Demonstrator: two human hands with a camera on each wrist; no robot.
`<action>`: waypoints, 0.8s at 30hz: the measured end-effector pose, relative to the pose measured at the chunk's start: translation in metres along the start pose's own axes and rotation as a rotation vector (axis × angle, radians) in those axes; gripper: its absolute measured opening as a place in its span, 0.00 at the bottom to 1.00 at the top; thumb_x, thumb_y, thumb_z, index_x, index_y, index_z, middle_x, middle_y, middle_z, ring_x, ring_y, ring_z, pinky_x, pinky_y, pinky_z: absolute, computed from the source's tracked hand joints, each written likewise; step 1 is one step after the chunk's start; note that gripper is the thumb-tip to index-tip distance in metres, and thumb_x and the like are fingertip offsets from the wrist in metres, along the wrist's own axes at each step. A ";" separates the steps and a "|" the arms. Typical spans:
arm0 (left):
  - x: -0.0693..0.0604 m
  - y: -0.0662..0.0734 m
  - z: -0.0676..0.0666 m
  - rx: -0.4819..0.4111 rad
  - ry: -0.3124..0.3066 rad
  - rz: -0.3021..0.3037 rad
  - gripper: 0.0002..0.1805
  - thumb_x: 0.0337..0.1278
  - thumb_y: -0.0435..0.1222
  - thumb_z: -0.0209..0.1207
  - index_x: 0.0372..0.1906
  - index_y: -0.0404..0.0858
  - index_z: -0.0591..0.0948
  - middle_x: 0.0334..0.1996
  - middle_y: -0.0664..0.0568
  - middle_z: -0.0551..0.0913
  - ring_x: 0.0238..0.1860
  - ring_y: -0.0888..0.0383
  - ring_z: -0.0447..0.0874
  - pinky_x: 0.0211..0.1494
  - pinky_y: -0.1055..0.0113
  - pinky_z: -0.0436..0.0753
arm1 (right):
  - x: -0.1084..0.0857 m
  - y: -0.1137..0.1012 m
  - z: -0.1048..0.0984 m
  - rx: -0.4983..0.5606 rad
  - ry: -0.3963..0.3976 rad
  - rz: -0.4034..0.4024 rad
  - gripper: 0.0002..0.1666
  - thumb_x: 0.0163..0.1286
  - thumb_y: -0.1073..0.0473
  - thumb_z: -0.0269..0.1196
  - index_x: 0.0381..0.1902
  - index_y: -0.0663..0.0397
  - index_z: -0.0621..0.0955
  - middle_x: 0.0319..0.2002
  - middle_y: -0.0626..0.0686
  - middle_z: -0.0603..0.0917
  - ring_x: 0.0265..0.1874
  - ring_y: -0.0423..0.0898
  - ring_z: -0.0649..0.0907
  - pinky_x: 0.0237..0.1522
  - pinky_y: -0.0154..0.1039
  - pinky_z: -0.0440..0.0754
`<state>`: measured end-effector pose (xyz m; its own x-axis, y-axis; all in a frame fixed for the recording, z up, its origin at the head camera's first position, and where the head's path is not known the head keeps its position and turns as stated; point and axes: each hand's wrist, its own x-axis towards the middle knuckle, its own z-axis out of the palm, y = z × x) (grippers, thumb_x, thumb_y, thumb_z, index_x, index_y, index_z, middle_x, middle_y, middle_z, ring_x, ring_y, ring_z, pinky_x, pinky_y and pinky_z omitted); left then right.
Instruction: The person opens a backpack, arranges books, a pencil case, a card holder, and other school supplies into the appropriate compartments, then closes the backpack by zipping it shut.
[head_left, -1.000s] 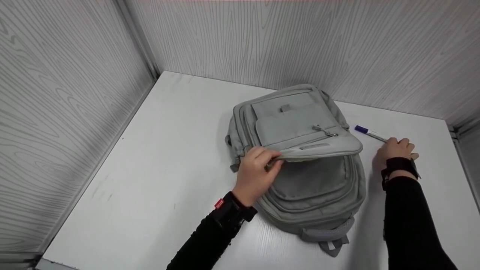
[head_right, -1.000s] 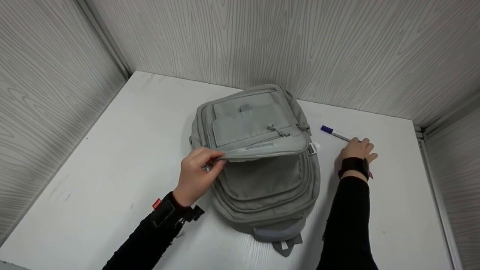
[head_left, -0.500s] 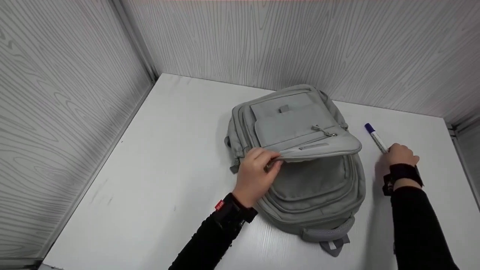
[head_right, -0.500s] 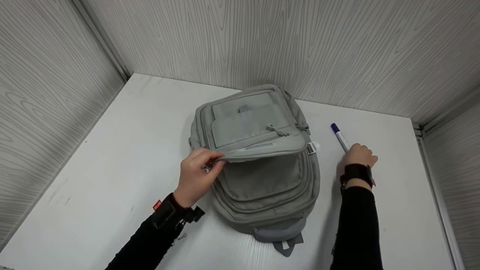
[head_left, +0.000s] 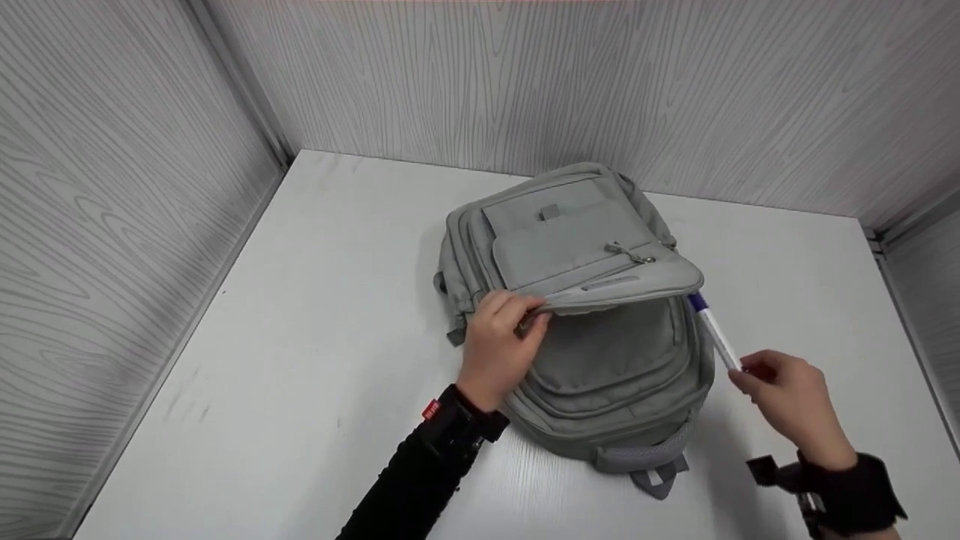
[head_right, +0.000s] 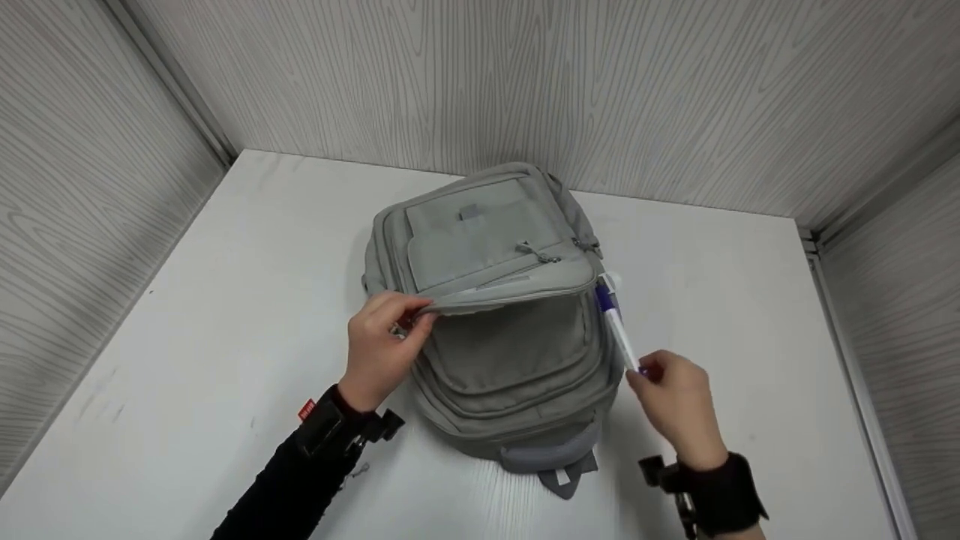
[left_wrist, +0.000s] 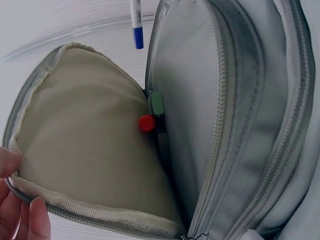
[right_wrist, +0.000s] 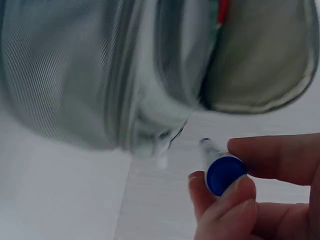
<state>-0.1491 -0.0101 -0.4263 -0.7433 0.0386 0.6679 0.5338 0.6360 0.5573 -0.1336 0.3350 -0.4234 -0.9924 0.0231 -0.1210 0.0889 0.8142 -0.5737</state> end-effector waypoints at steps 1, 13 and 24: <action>0.000 0.000 0.000 -0.001 -0.001 -0.001 0.06 0.56 0.31 0.67 0.38 0.35 0.86 0.33 0.48 0.85 0.38 0.54 0.82 0.44 0.64 0.81 | -0.008 -0.007 0.004 0.007 -0.020 -0.004 0.14 0.67 0.62 0.63 0.43 0.71 0.82 0.26 0.52 0.84 0.19 0.31 0.75 0.24 0.31 0.73; -0.001 0.001 0.000 -0.009 0.009 -0.016 0.05 0.56 0.30 0.66 0.38 0.36 0.86 0.33 0.48 0.85 0.37 0.55 0.81 0.43 0.64 0.80 | 0.001 -0.076 0.050 0.094 -0.044 -0.129 0.12 0.66 0.62 0.63 0.40 0.68 0.84 0.23 0.53 0.84 0.18 0.35 0.76 0.25 0.30 0.73; 0.000 0.003 0.000 -0.026 -0.019 -0.032 0.05 0.56 0.31 0.66 0.38 0.36 0.86 0.35 0.48 0.86 0.41 0.54 0.83 0.49 0.64 0.82 | 0.045 -0.107 0.074 0.112 0.119 -0.281 0.10 0.63 0.69 0.59 0.21 0.61 0.74 0.19 0.55 0.76 0.20 0.51 0.76 0.28 0.41 0.74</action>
<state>-0.1473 -0.0077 -0.4248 -0.7675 0.0331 0.6403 0.5198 0.6167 0.5912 -0.1819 0.2059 -0.4275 -0.9818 -0.1203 0.1467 -0.1877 0.7295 -0.6577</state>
